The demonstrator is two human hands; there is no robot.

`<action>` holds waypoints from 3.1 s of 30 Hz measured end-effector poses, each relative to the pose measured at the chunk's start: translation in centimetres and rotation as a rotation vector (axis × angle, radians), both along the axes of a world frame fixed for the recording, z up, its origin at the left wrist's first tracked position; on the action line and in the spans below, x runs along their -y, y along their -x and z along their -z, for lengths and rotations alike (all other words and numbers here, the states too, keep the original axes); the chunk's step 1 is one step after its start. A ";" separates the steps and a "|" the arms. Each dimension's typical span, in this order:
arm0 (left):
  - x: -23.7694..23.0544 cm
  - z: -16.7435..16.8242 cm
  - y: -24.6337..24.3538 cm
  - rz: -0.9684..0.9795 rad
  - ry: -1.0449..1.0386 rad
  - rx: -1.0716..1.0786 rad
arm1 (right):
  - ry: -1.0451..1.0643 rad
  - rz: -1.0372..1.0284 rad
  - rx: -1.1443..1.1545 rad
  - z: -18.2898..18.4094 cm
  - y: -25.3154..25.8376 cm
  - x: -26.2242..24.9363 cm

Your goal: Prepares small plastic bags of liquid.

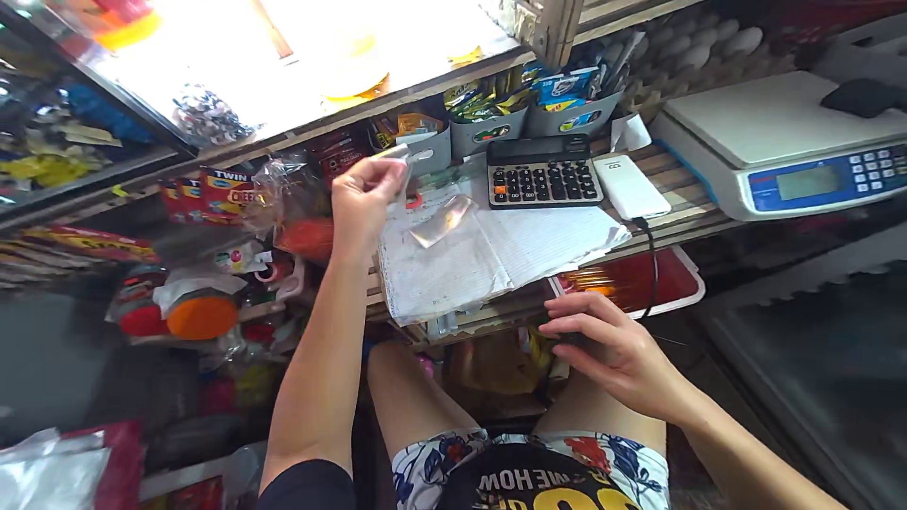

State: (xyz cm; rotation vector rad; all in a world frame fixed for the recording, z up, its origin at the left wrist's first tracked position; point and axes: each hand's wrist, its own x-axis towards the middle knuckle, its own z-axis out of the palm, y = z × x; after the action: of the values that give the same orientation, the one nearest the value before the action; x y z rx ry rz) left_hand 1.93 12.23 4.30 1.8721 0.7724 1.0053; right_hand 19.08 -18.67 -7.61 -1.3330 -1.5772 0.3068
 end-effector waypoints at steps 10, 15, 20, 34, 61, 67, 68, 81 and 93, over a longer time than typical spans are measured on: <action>5.2 -5.6 0.4 0.251 -0.263 -0.003 | 0.019 -0.042 -0.170 -4.7 -1.1 -4.9; 9.8 -1.0 -1.1 0.606 -0.161 -0.028 | 0.118 -0.142 -0.536 -8.4 -1.0 -7.4; 10.2 1.3 -1.0 0.734 -0.157 -0.064 | 0.099 -0.032 -0.730 -9.8 -0.5 -7.8; 10.5 2.6 0.5 0.608 -0.278 -0.188 | -0.062 0.112 -0.313 -6.6 -1.0 -7.8; 15.1 7.6 3.0 0.437 -0.217 -0.099 | 0.049 0.135 -0.536 -3.1 2.2 -4.6; 15.0 7.7 2.8 0.402 -0.272 -0.155 | 0.016 0.100 -0.458 -4.0 1.6 -4.9; 15.2 7.6 2.7 0.406 -0.275 -0.153 | -0.012 0.153 -0.347 -3.9 1.9 -5.0; 15.8 8.2 0.2 0.370 -0.103 0.023 | -0.036 0.122 -1.115 -3.4 3.8 -6.3; -1.4 -6.4 -11.5 0.053 -0.307 -0.098 | -0.141 0.099 -0.837 -3.9 -0.7 -2.6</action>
State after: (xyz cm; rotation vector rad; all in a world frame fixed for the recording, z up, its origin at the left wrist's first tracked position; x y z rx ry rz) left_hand 13.45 13.62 10.66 2.2066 0.6482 1.0519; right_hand 19.77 -16.03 -3.71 -0.9721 -0.8082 0.5880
